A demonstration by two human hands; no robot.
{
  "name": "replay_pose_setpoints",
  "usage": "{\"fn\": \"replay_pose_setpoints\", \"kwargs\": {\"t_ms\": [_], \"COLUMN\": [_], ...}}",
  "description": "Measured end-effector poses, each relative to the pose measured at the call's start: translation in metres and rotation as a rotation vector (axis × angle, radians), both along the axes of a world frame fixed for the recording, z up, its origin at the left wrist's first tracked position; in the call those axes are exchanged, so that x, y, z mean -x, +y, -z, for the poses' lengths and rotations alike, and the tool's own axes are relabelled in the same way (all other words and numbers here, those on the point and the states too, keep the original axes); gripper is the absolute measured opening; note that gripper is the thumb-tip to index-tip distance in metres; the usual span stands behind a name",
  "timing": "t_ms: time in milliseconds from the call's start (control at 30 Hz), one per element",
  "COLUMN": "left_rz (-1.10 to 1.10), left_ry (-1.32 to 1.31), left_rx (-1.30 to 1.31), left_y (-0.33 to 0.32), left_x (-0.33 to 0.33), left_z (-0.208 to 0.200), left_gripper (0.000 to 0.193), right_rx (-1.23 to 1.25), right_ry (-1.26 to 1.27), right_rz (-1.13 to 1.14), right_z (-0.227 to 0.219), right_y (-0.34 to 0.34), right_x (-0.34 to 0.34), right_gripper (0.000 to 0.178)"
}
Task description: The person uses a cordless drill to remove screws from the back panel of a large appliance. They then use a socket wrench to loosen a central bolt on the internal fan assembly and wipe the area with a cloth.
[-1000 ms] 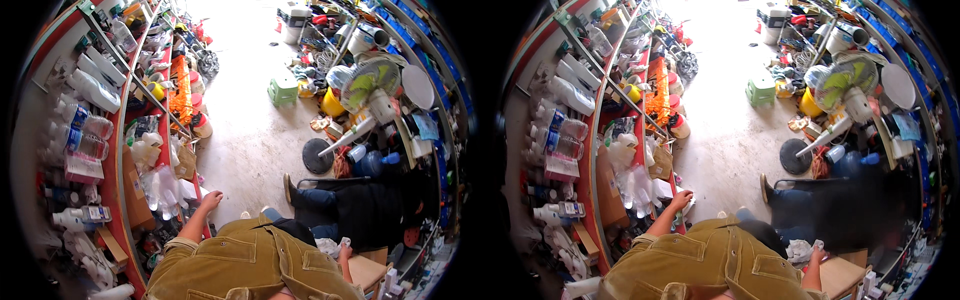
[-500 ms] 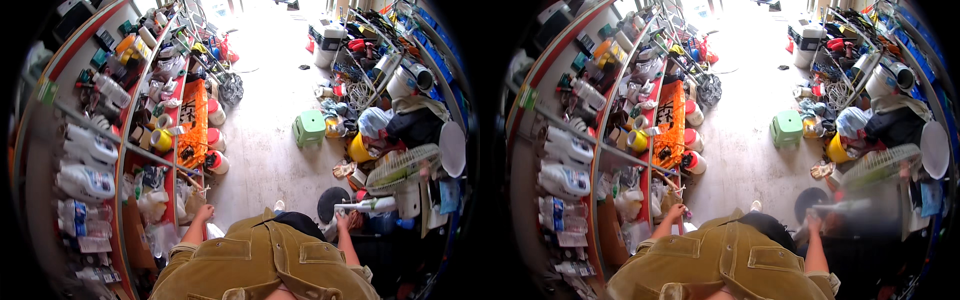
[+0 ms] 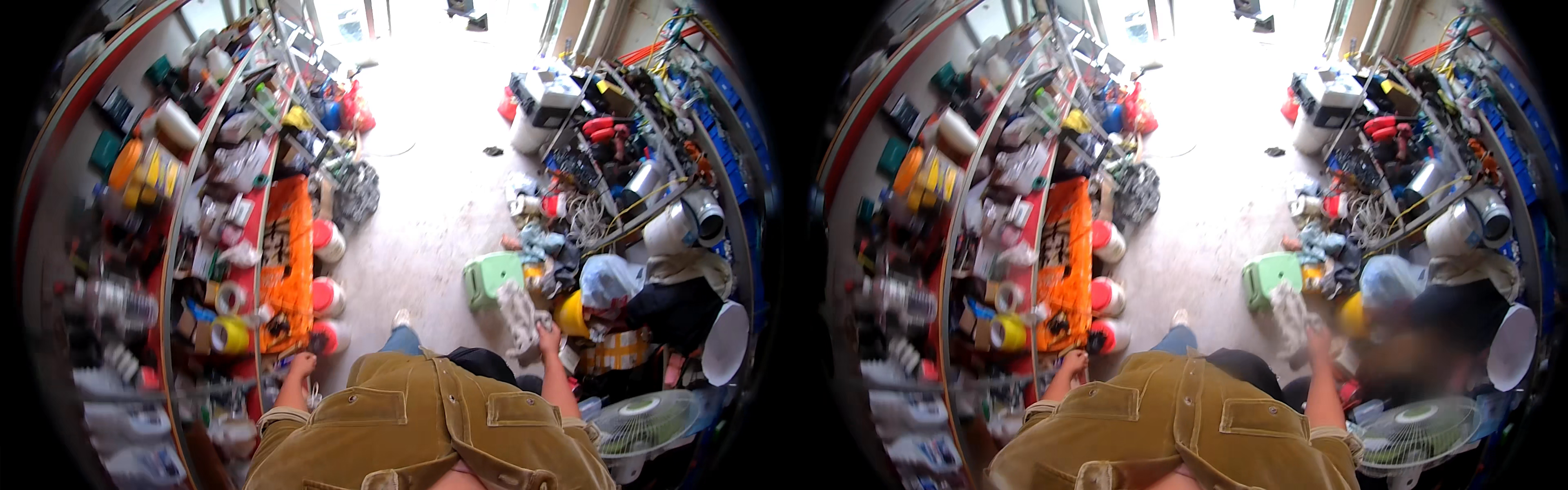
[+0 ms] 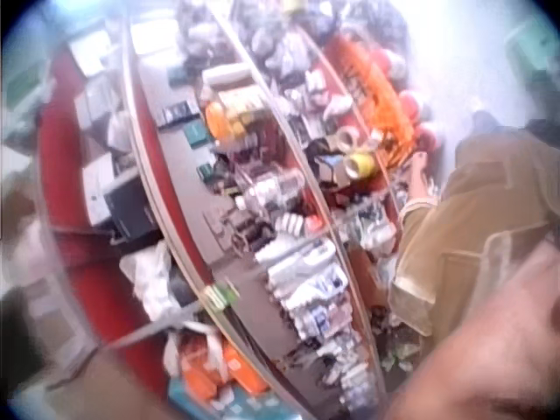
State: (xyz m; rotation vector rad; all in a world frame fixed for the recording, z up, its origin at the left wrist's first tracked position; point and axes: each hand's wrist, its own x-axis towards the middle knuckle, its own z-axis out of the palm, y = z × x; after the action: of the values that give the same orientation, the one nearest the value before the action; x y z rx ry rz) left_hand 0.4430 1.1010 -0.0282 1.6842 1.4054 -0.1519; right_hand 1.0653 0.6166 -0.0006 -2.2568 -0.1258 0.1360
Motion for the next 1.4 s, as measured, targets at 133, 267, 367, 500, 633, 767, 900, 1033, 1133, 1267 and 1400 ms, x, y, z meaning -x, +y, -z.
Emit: {"fn": "replay_pose_setpoints", "kwargs": {"t_ms": [133,267,367,500,633,767,900,1033,1133,1267,1400], "left_rz": [0.104,0.205,0.229,0.465,0.344,-0.118,-0.357,-0.564,-0.515,-0.037,-0.022], "left_ry": [0.071,-0.097,-0.284,-0.242,-0.053,-0.298,0.005,-0.077,-0.077,-0.101,-0.356], "left_rx": [0.037,-0.238,-0.178,-0.300,-0.160,0.133,0.166,0.328,0.286,0.084,-0.039], "left_y": [0.119,0.246,0.320,0.352,0.428,0.518,0.562,0.650,0.737,0.897,1.032], "left_x": [-0.139,-0.310,-0.453,-0.638,-0.677,-0.640,-0.632,-0.663,-0.793,-0.954,-1.154], "left_z": [-0.032,-0.087,-0.086,-0.151,-0.126,-0.049,-0.049,-0.020,-0.017,-0.033,-0.071], "left_gripper": [0.027,0.030,0.034,0.034,0.034,0.028,0.021,0.017,0.018,0.021,0.022], "right_rx": [0.172,0.029,0.057,0.100,0.200,0.028,-0.163,-0.120,-0.022,0.044,0.121], "right_ry": [-0.051,0.344,0.331,0.428,0.280,0.135,0.006,-0.042,-0.068,0.027,0.067], "right_rz": [0.200,0.337,0.311,0.378,0.234,0.063,-0.167,-0.164,-0.098,-0.059,0.149], "right_z": [0.004,-0.046,-0.006,-0.032,-0.028,-0.039,-0.099,-0.105,-0.095,-0.085,-0.053], "right_y": [-0.017,0.059,0.100,0.204,0.332,0.455,0.632,0.772,0.821,0.869,0.897], "right_x": [-0.034,-0.049,-0.115,-0.216,-0.399,-0.577,-0.692,-0.777,-0.836,-0.895,-0.951], "right_gripper": [0.036,0.050,0.045,0.039,0.045,0.035,0.026,0.025,0.025,0.025,0.026]}}
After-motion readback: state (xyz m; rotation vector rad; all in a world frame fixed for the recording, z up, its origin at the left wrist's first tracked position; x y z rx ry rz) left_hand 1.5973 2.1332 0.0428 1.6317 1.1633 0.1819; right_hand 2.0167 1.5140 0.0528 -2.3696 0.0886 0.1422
